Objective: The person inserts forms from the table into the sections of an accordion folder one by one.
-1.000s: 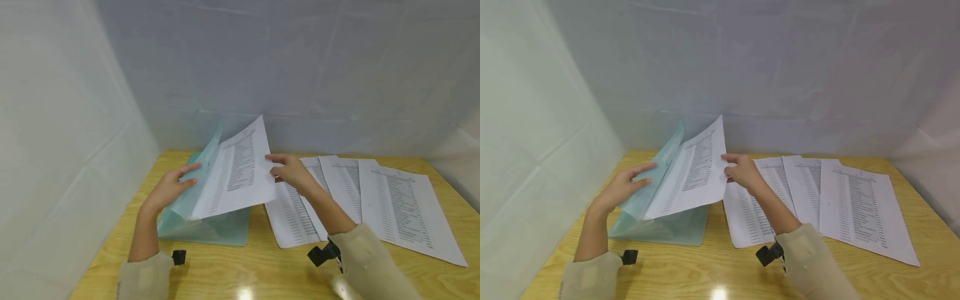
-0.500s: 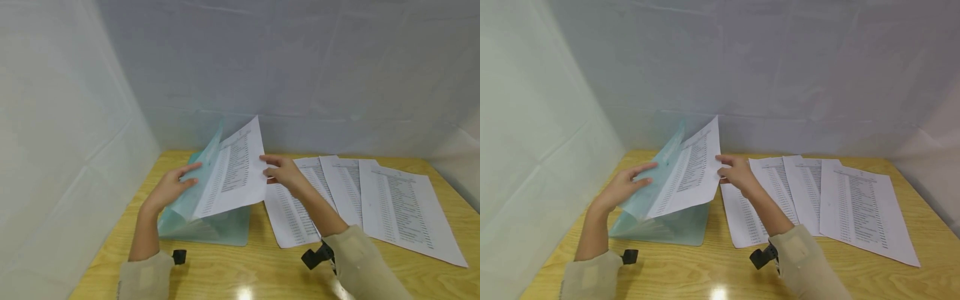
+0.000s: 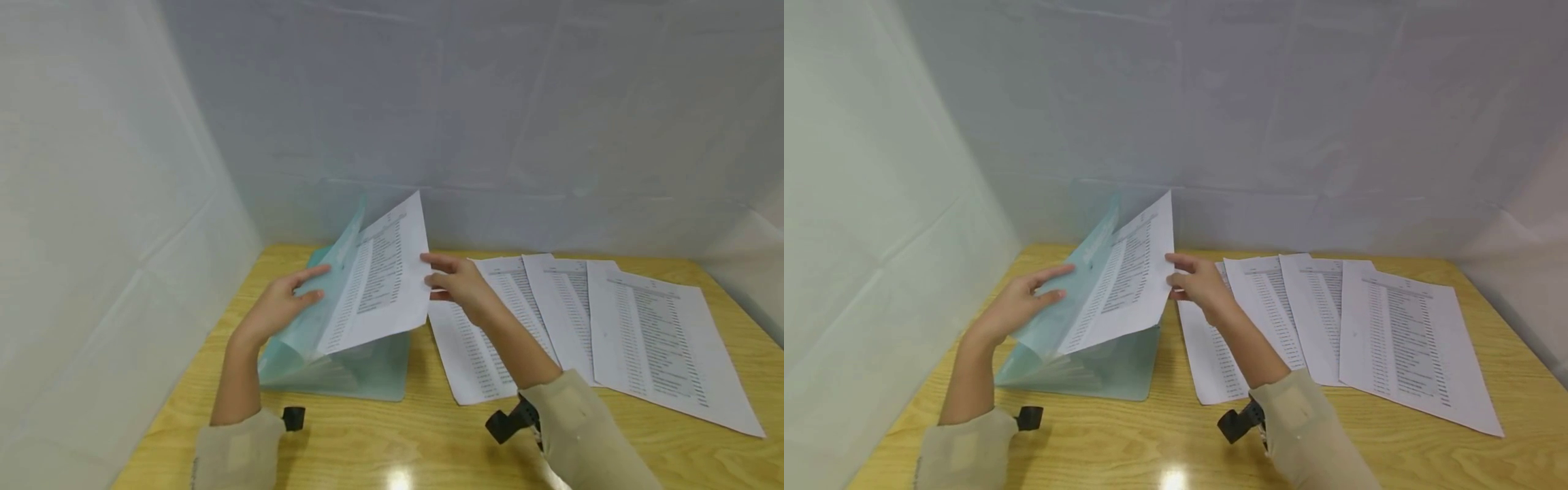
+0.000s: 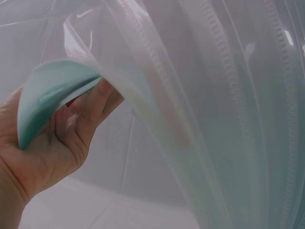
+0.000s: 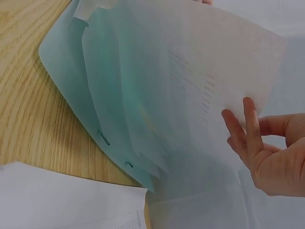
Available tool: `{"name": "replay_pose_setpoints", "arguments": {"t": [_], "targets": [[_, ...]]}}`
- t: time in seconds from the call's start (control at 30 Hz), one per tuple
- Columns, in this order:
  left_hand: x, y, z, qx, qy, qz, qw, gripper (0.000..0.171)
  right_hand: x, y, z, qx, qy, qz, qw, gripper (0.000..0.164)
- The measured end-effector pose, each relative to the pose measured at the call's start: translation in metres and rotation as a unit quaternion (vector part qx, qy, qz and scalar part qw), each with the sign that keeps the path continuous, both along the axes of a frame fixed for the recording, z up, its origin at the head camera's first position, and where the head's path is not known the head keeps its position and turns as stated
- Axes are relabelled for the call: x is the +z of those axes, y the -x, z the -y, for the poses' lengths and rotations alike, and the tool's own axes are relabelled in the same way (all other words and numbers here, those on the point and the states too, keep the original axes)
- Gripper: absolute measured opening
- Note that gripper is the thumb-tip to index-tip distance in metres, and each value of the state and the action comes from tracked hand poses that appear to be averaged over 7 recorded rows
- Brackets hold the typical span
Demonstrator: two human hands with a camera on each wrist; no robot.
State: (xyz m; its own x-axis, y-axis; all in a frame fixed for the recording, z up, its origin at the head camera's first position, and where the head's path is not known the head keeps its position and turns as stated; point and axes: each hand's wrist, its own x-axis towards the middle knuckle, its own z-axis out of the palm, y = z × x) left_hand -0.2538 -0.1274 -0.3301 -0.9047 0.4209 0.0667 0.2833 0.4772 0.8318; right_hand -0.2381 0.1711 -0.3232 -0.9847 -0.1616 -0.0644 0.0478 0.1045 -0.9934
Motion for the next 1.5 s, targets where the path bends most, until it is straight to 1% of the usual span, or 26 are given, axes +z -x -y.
{"name": "replay_pose_setpoints", "arguments": {"t": [0.23,0.4,0.6,0.8,1.03,1.2,1.3,1.5], "targets": [[0.001,0.000,0.000,0.001,0.003,0.002,1.0000,0.047,-0.001,0.001,0.004,0.000,0.017,0.001,1.000,0.048],[0.000,0.000,0.001,-0.002,0.004,-0.002,1.0000,0.047,-0.002,0.002,0.009,-0.002,0.020,0.001,1.000,0.048],[0.000,0.001,0.001,-0.002,0.007,-0.007,0.9999,0.046,-0.004,0.003,0.011,-0.011,0.015,0.010,1.000,0.048],[0.000,0.001,0.001,-0.003,0.005,-0.010,0.9999,0.046,-0.003,0.005,0.008,-0.008,-0.002,0.011,1.000,0.047],[0.002,0.000,0.004,0.007,0.006,-0.011,0.9999,0.046,-0.004,0.009,0.006,-0.012,-0.008,0.013,1.000,0.047],[0.003,-0.001,0.007,0.019,0.004,-0.018,0.9996,0.047,0.001,0.009,0.012,-0.019,-0.007,0.012,1.000,0.048],[0.003,-0.001,0.007,0.022,0.002,-0.024,0.9995,0.047,0.004,0.008,0.017,-0.022,-0.010,0.007,1.000,0.047],[0.005,-0.001,0.006,0.029,0.003,-0.026,0.9992,0.047,0.009,0.009,0.023,-0.008,-0.011,0.000,1.000,0.047]]}}
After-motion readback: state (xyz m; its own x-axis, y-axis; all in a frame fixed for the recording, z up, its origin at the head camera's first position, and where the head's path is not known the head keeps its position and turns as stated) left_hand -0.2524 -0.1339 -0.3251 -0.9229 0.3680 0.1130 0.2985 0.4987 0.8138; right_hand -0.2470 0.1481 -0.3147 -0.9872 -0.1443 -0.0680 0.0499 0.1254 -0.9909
